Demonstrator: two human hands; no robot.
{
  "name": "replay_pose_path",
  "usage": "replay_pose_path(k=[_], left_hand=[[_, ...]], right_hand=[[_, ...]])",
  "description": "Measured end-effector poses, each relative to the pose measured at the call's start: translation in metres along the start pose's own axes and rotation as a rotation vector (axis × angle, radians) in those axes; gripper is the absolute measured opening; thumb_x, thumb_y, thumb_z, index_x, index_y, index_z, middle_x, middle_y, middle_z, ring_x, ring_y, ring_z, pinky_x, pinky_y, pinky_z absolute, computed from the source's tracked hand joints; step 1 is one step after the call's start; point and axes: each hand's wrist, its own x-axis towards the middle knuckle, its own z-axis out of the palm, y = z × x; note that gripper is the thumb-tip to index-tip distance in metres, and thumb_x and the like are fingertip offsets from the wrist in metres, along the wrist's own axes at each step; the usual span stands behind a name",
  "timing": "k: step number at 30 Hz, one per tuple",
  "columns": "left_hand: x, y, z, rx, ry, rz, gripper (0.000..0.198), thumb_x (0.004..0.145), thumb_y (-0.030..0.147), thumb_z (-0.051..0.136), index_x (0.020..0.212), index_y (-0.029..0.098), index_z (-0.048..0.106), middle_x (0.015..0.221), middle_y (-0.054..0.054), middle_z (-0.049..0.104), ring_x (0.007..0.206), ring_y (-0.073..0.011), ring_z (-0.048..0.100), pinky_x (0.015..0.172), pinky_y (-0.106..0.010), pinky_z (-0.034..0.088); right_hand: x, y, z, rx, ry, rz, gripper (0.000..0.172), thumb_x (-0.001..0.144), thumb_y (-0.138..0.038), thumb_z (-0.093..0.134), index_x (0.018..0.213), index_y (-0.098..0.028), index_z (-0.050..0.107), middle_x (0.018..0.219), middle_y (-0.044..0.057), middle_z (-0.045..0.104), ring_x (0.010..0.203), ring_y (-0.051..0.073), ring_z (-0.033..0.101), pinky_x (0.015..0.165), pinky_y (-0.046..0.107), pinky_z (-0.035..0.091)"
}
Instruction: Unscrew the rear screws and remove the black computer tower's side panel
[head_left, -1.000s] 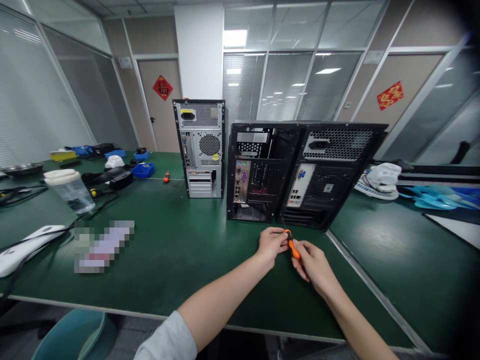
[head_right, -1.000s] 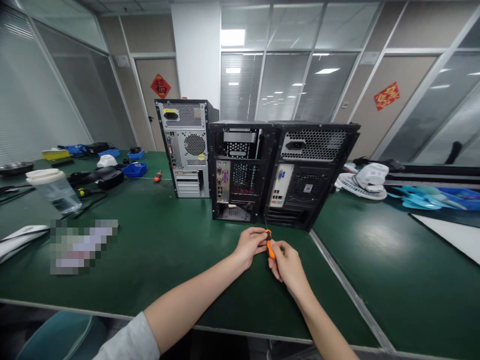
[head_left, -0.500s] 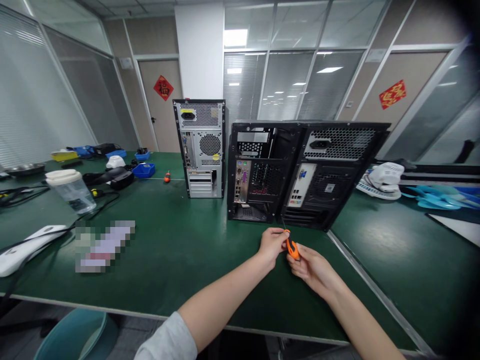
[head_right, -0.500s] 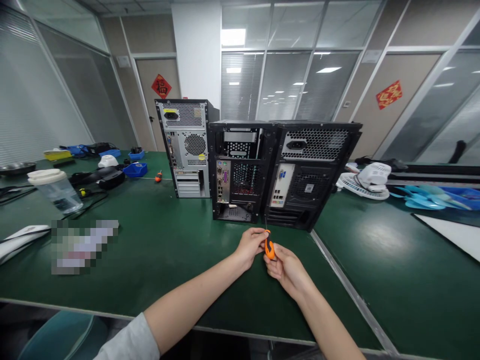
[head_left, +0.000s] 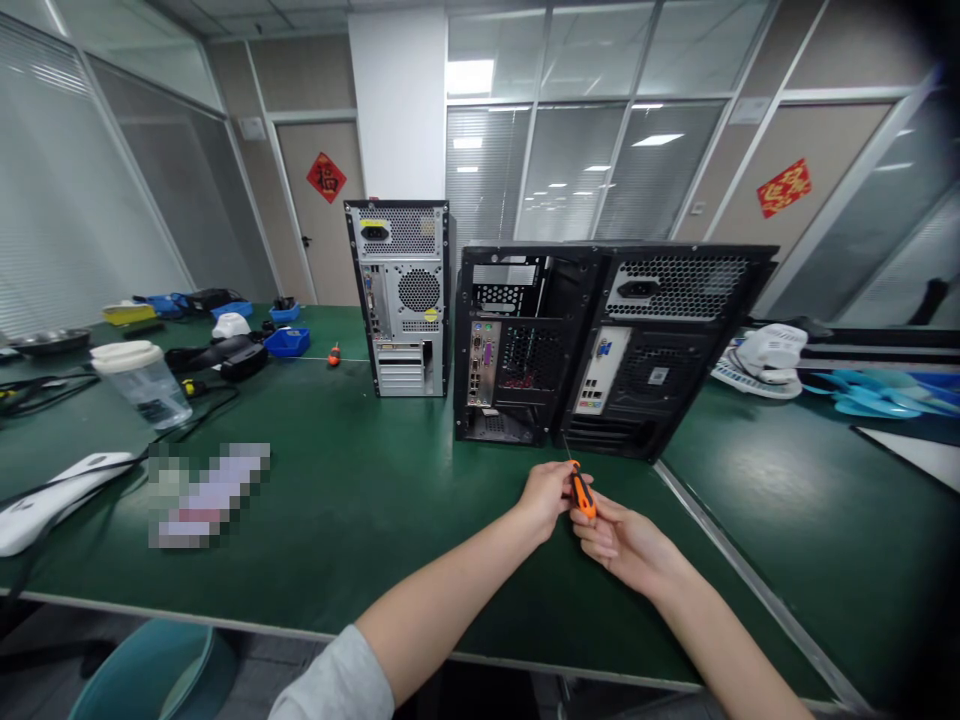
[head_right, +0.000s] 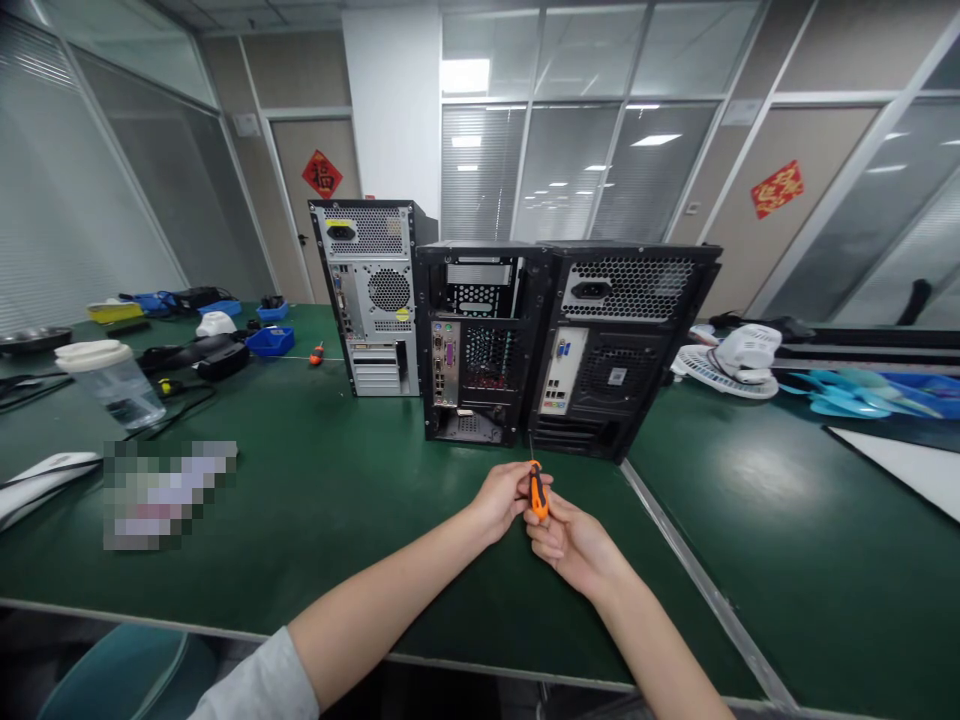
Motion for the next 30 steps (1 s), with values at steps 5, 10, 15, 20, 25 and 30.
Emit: replay_pose_path(k=[5,10,15,20,25,30], left_hand=[[0.001,-0.001,-0.002,-0.023,-0.02,-0.01,0.016,0.089,0.014,0.047,0.08,0.012,0.06,0.082,-0.01,0.072,0.069,-0.0124,0.064,0.073,-0.026,0.049],[-0.001,0.001,0.0,-0.04,-0.024,-0.025,0.016,0.086,0.008,0.046,0.077,0.012,0.058,0.083,-0.012,0.072,0.071,-0.013,0.064,0.077,-0.027,0.049],[-0.004,0.003,0.001,-0.023,-0.042,-0.035,0.02,0.083,0.002,0.042,0.079,0.012,0.059,0.085,-0.012,0.073,0.074,-0.0131,0.065,0.079,-0.027,0.049],[-0.003,0.002,-0.001,-0.016,-0.049,-0.037,0.017,0.087,0.008,0.044,0.08,0.012,0.059,0.088,-0.013,0.074,0.073,-0.0138,0.065,0.076,-0.027,0.049],[-0.004,0.003,0.001,-0.015,-0.035,-0.03,0.021,0.09,0.007,0.042,0.078,0.012,0.059,0.087,-0.011,0.073,0.071,-0.0118,0.063,0.075,-0.025,0.049],[-0.005,0.006,0.002,-0.053,-0.004,-0.035,0.021,0.092,0.009,0.043,0.081,0.011,0.06,0.082,-0.01,0.071,0.067,-0.012,0.062,0.072,-0.026,0.049]], right_hand=[[0.001,0.0,-0.003,0.009,-0.035,0.036,0.004,0.087,-0.018,0.051,0.084,-0.021,0.051,0.059,-0.004,0.043,0.042,0.005,0.027,0.036,0.015,0.023],[0.003,0.0,-0.004,0.032,-0.023,0.049,0.008,0.086,-0.015,0.051,0.09,-0.022,0.051,0.06,-0.005,0.044,0.04,0.004,0.026,0.035,0.014,0.021],[0.002,0.0,-0.003,0.057,0.016,0.038,0.011,0.086,-0.014,0.05,0.093,-0.023,0.05,0.06,-0.005,0.044,0.04,0.004,0.026,0.036,0.013,0.02],[0.003,0.0,-0.004,0.035,0.007,0.025,0.009,0.086,-0.016,0.053,0.091,-0.023,0.05,0.059,-0.006,0.044,0.039,0.004,0.027,0.035,0.013,0.02],[0.002,0.0,0.001,-0.064,0.058,-0.029,0.011,0.082,-0.022,0.058,0.089,-0.022,0.05,0.057,-0.005,0.049,0.037,0.005,0.031,0.034,0.015,0.021],[0.003,0.004,0.008,-0.483,0.293,-0.21,0.031,0.08,-0.051,0.055,0.083,-0.021,0.05,0.054,-0.001,0.057,0.033,0.008,0.039,0.032,0.019,0.019]])
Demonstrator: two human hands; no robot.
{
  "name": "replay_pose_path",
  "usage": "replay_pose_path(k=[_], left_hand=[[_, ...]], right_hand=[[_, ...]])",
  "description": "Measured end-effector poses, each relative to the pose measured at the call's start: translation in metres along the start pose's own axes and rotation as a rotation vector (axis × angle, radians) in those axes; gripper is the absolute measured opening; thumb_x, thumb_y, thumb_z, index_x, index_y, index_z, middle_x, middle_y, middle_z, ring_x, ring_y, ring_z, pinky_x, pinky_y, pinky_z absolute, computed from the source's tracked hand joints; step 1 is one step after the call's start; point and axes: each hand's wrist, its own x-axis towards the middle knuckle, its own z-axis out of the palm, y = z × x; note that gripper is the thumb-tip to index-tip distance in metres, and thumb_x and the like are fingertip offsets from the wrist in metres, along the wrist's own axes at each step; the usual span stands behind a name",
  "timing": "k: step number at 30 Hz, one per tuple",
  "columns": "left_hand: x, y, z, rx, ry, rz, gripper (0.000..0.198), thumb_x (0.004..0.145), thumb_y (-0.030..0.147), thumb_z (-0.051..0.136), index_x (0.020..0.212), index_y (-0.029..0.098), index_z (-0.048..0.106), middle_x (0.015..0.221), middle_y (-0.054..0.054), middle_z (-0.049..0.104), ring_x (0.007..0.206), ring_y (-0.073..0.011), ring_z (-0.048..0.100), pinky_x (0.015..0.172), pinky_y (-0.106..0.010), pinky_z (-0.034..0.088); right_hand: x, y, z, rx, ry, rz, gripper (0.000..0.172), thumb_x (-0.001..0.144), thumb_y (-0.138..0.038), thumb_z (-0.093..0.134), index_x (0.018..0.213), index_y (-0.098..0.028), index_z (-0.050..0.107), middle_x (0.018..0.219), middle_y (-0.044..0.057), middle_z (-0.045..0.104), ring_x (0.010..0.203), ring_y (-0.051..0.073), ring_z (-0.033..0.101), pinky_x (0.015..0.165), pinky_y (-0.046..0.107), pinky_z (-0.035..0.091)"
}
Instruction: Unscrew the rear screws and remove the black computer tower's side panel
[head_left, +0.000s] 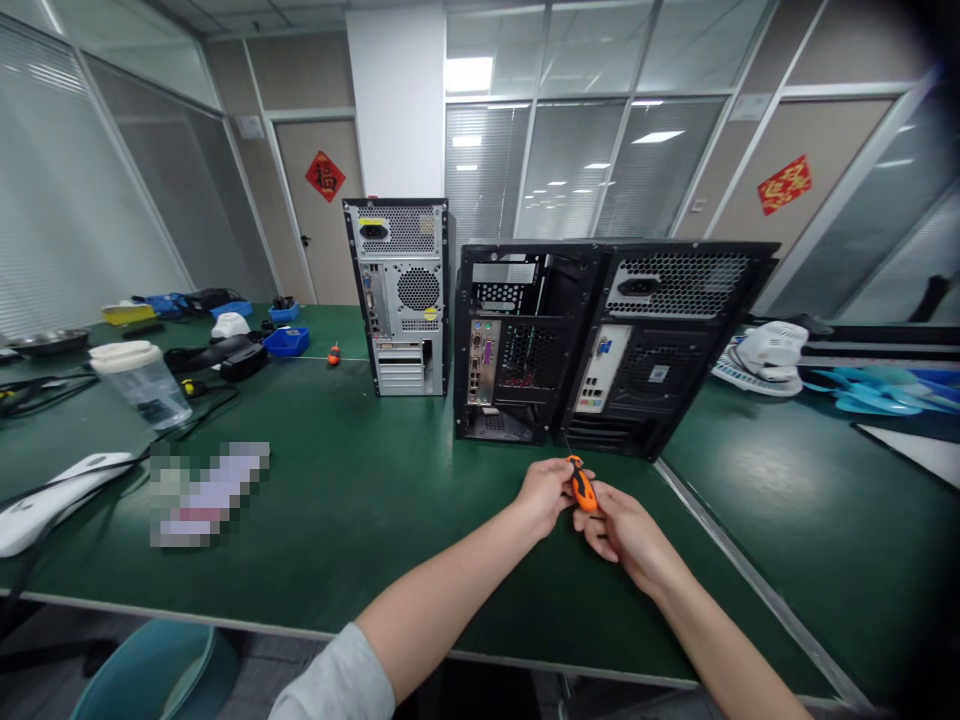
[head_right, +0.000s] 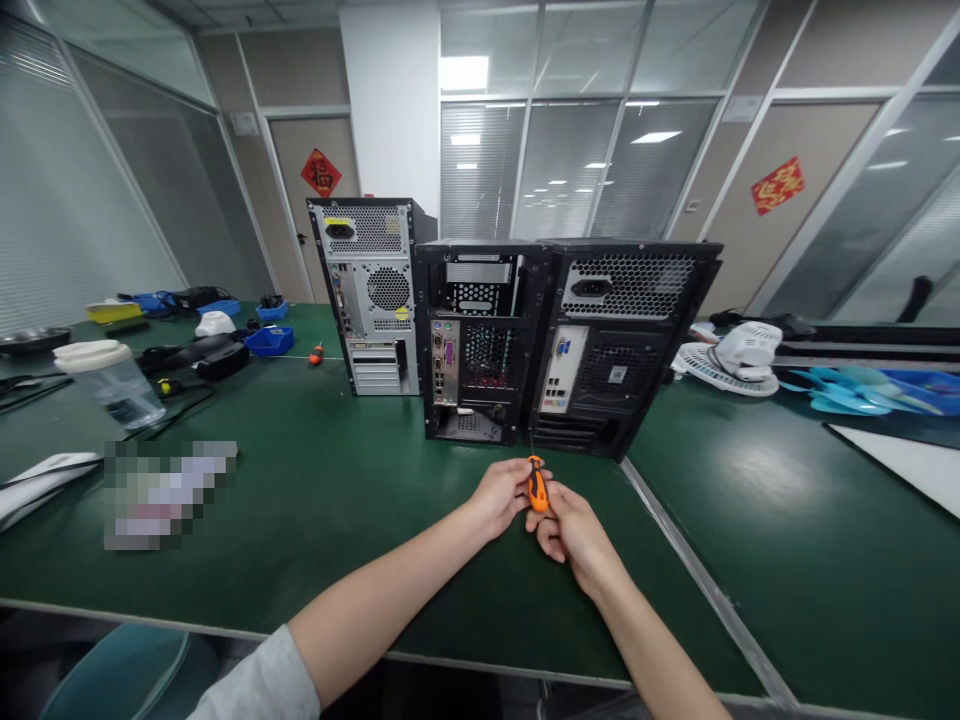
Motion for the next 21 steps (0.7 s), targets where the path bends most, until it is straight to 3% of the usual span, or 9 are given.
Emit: replay_pose_path(k=[2,5,8,10,14,21], left_hand=[[0.001,0.0,-0.001,-0.009,0.004,0.001,0.02,0.092,0.009,0.044,0.082,0.011,0.061,0.08,-0.009,0.07,0.067,-0.0121,0.063,0.071,-0.026,0.049],[0.002,-0.001,-0.002,-0.012,0.005,0.002,0.02,0.092,0.008,0.045,0.08,0.011,0.061,0.075,-0.007,0.067,0.065,-0.0108,0.062,0.069,-0.024,0.049],[0.002,-0.002,-0.002,-0.016,-0.001,-0.001,0.019,0.091,0.006,0.047,0.079,0.011,0.06,0.072,-0.005,0.066,0.064,-0.0099,0.062,0.067,-0.022,0.049],[0.003,-0.003,-0.002,-0.02,-0.005,0.002,0.017,0.09,0.006,0.049,0.078,0.012,0.06,0.07,-0.004,0.065,0.062,-0.009,0.061,0.065,-0.021,0.048],[0.006,-0.005,-0.002,-0.021,-0.01,0.02,0.014,0.087,0.008,0.055,0.075,0.011,0.06,0.064,-0.001,0.061,0.055,-0.0065,0.056,0.059,-0.018,0.045],[0.009,-0.007,-0.005,0.002,0.018,0.001,0.004,0.084,0.009,0.06,0.081,0.011,0.062,0.067,-0.001,0.06,0.057,-0.008,0.057,0.058,-0.02,0.044]], right_hand=[[0.0,0.001,0.001,-0.243,0.105,-0.105,0.042,0.081,-0.063,0.046,0.077,-0.022,0.048,0.053,-0.001,0.057,0.033,0.01,0.041,0.033,0.022,0.024],[-0.003,0.001,0.002,-0.572,0.262,-0.268,0.046,0.084,-0.067,0.036,0.074,-0.023,0.046,0.056,0.0,0.058,0.042,0.014,0.05,0.045,0.027,0.038],[-0.009,-0.001,0.005,-0.771,0.411,-0.405,0.04,0.085,-0.062,0.039,0.085,-0.024,0.048,0.075,0.004,0.063,0.063,0.019,0.06,0.06,0.032,0.046],[-0.013,-0.003,0.009,-0.875,0.483,-0.506,0.039,0.085,-0.059,0.042,0.094,-0.022,0.049,0.091,0.008,0.062,0.073,0.021,0.061,0.062,0.033,0.047],[-0.015,-0.001,0.015,-1.149,0.504,-0.66,0.037,0.086,-0.05,0.046,0.107,-0.019,0.051,0.107,0.012,0.053,0.073,0.019,0.06,0.053,0.031,0.045],[-0.011,0.009,0.011,-1.538,0.474,-0.815,0.022,0.09,-0.027,0.047,0.108,-0.017,0.054,0.103,0.011,0.053,0.081,0.019,0.061,0.042,0.021,0.037]])
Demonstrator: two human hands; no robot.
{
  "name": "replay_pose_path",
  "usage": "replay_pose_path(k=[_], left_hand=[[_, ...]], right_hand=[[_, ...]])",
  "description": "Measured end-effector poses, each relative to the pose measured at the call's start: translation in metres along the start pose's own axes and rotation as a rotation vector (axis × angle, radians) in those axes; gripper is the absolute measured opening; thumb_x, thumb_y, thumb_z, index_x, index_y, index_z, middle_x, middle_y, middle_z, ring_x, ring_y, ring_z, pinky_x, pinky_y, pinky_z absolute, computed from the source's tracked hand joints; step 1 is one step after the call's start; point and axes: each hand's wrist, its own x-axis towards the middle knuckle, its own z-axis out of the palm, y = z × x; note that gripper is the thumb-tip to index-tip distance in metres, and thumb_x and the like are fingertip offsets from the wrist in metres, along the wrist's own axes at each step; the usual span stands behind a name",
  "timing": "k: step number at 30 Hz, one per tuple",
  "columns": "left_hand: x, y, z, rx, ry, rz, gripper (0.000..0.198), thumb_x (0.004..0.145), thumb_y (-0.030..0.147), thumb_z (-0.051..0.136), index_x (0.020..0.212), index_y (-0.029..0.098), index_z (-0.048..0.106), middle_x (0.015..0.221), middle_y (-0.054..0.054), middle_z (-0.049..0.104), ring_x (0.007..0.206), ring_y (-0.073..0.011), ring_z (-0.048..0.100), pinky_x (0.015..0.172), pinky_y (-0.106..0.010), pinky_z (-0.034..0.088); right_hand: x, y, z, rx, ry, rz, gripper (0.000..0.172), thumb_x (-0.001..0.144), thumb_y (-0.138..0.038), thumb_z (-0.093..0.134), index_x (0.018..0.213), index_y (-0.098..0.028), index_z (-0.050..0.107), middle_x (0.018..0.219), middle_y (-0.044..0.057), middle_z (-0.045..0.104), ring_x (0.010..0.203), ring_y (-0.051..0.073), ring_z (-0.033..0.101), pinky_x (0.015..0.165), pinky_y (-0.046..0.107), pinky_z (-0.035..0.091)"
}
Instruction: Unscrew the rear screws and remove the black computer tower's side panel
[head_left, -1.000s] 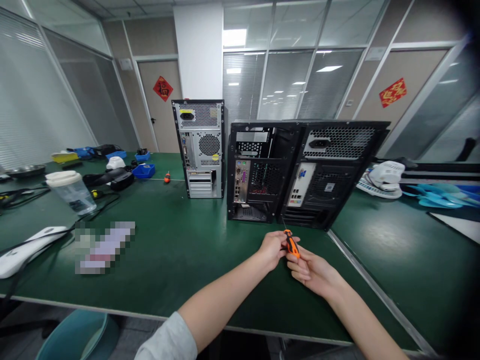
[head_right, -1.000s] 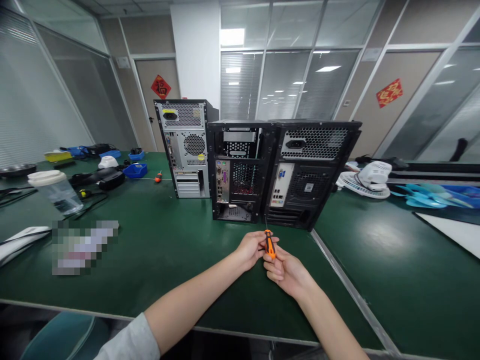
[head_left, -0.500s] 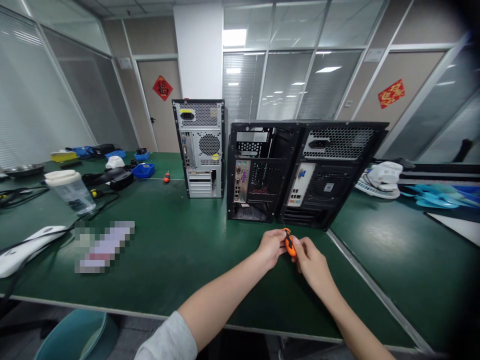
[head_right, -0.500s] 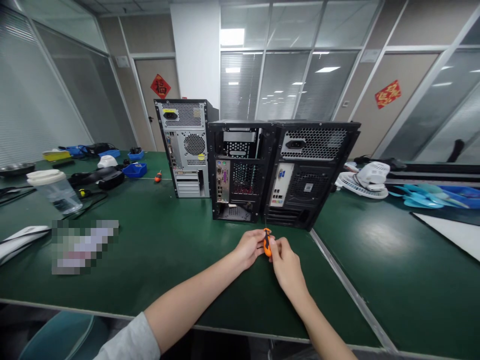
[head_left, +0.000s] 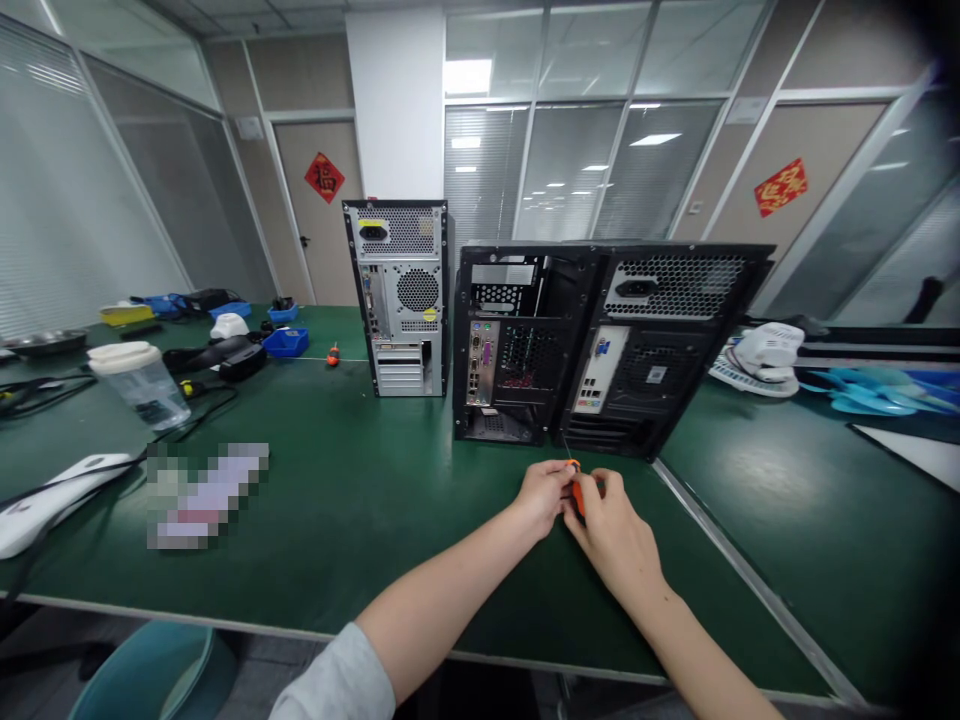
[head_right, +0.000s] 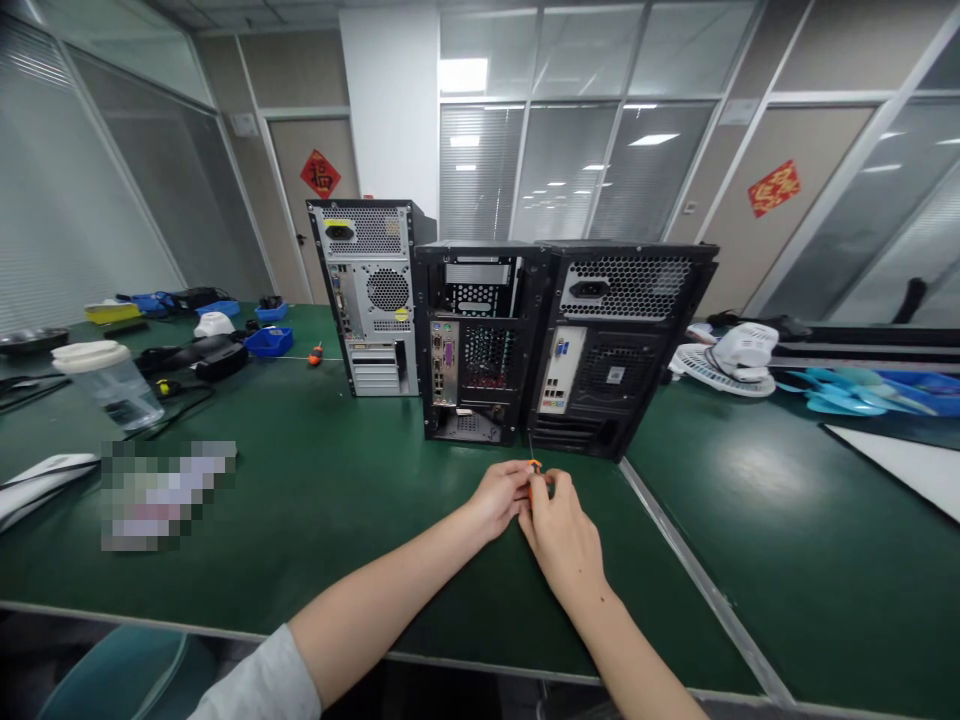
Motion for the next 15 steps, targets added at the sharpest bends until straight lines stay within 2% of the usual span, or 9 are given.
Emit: replay_pose_path(k=[8,15], left_hand=[[-0.0047,0.003,0.0021,0.036,0.016,-0.011,0.007,0.086,0.009,0.058,0.083,0.012,0.062,0.071,-0.001,0.062,0.062,-0.008,0.058,0.069,-0.024,0.049],[-0.0073,0.0048,0.0031,0.056,0.023,-0.02,0.003,0.085,0.011,0.061,0.083,0.012,0.062,0.072,0.0,0.061,0.061,-0.0071,0.057,0.067,-0.023,0.047]], right_hand=[[-0.0058,-0.0012,0.0029,-0.111,0.047,-0.068,0.023,0.087,-0.007,0.042,0.104,-0.015,0.055,0.096,0.007,0.057,0.072,0.013,0.06,0.04,0.02,0.037],[-0.0062,0.0004,0.0053,-0.093,0.092,-0.065,0.017,0.093,-0.019,0.04,0.099,-0.017,0.056,0.089,0.006,0.057,0.07,0.013,0.061,0.04,0.02,0.036]])
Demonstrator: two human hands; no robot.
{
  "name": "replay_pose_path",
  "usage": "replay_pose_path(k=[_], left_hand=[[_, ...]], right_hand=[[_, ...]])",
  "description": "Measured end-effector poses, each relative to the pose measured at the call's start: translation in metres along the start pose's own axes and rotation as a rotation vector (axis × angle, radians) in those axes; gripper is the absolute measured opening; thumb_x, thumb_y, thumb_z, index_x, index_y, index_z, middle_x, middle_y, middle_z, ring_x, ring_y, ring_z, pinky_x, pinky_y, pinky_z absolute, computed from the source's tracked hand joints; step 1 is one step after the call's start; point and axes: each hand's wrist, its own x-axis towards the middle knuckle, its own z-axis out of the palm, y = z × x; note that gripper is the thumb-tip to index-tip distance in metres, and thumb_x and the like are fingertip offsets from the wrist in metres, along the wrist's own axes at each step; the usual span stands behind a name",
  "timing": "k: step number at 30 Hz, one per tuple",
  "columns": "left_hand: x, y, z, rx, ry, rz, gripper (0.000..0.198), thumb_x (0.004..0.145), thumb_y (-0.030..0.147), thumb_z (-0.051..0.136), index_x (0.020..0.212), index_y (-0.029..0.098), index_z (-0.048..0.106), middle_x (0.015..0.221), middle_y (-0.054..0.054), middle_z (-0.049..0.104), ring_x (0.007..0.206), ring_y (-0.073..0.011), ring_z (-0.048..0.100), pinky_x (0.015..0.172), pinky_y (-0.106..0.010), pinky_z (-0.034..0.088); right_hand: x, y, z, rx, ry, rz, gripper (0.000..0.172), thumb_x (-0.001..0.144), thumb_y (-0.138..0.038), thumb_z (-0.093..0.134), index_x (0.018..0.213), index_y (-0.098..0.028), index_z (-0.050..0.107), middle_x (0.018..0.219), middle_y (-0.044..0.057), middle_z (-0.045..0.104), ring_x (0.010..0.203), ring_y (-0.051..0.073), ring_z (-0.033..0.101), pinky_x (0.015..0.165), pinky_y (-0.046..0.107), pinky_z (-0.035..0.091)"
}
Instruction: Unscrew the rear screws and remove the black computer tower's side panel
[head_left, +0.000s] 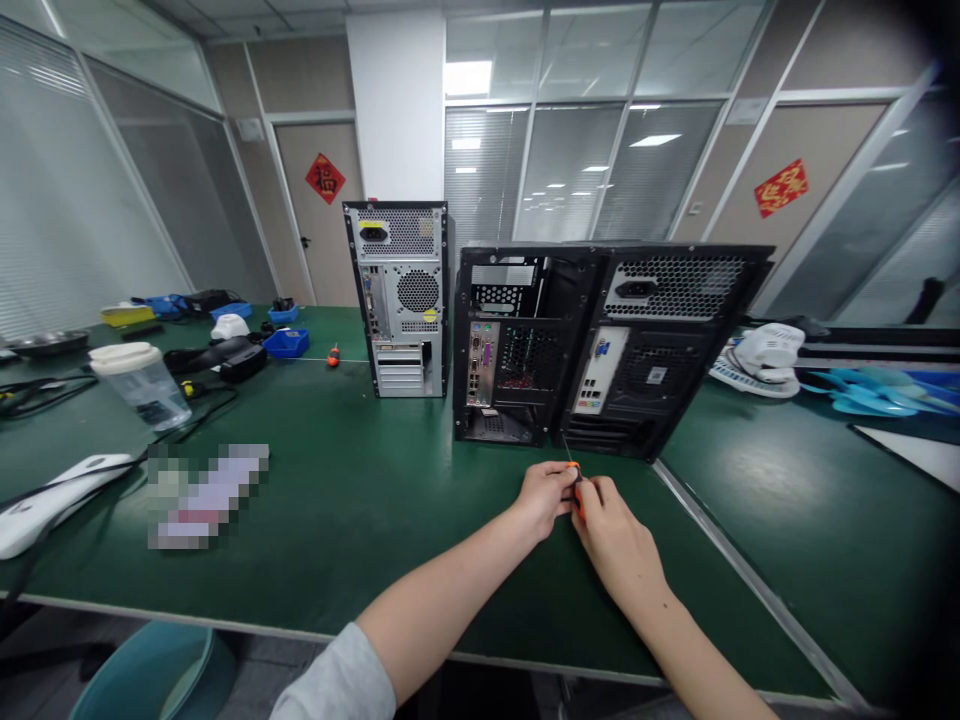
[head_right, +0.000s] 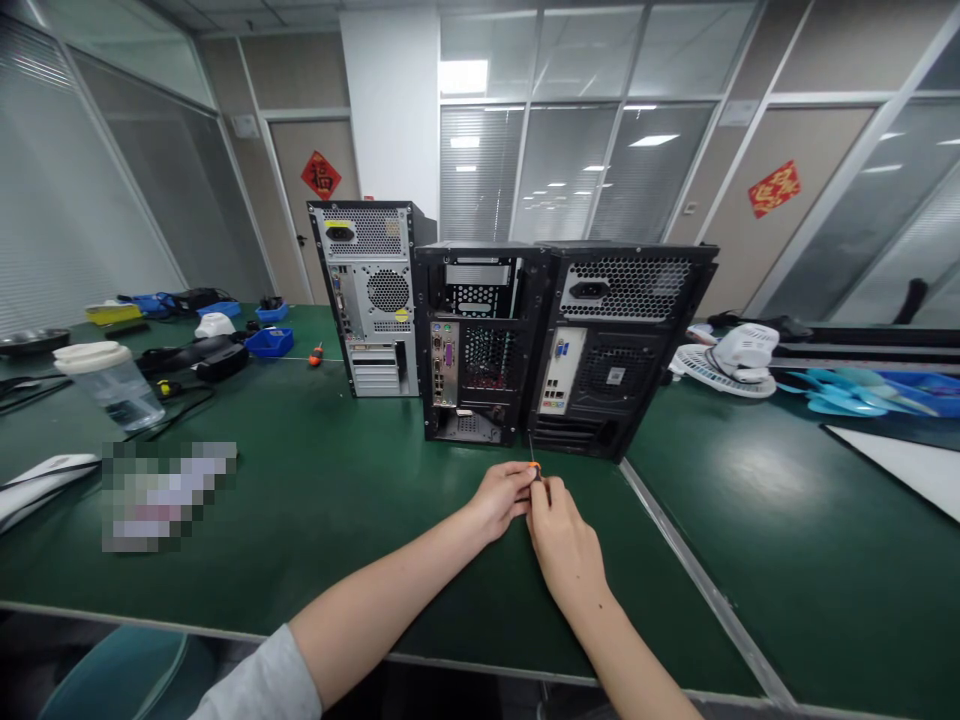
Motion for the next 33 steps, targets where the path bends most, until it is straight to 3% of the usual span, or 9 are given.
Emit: replay_pose_path(k=[22,33], left_hand=[[-0.0056,0.0026,0.004,0.021,0.036,-0.024,0.012,0.089,0.005,0.05,0.09,0.012,0.06,0.072,0.001,0.06,0.056,-0.0056,0.055,0.062,-0.021,0.047],[-0.0003,-0.0019,0.0006,0.009,0.035,0.004,0.003,0.082,0.009,0.064,0.084,0.012,0.063,0.072,0.0,0.06,0.059,-0.0054,0.054,0.069,-0.023,0.049]], right_hand=[[-0.0014,0.0039,0.0055,0.001,-0.026,0.058,0.027,0.096,-0.027,0.038,0.096,-0.014,0.061,0.082,0.003,0.051,0.05,0.009,0.051,0.043,0.022,0.036],[-0.0002,0.0053,0.0053,0.115,-0.013,0.121,0.033,0.096,-0.033,0.035,0.093,-0.014,0.062,0.08,0.006,0.055,0.049,0.011,0.049,0.043,0.025,0.035]])
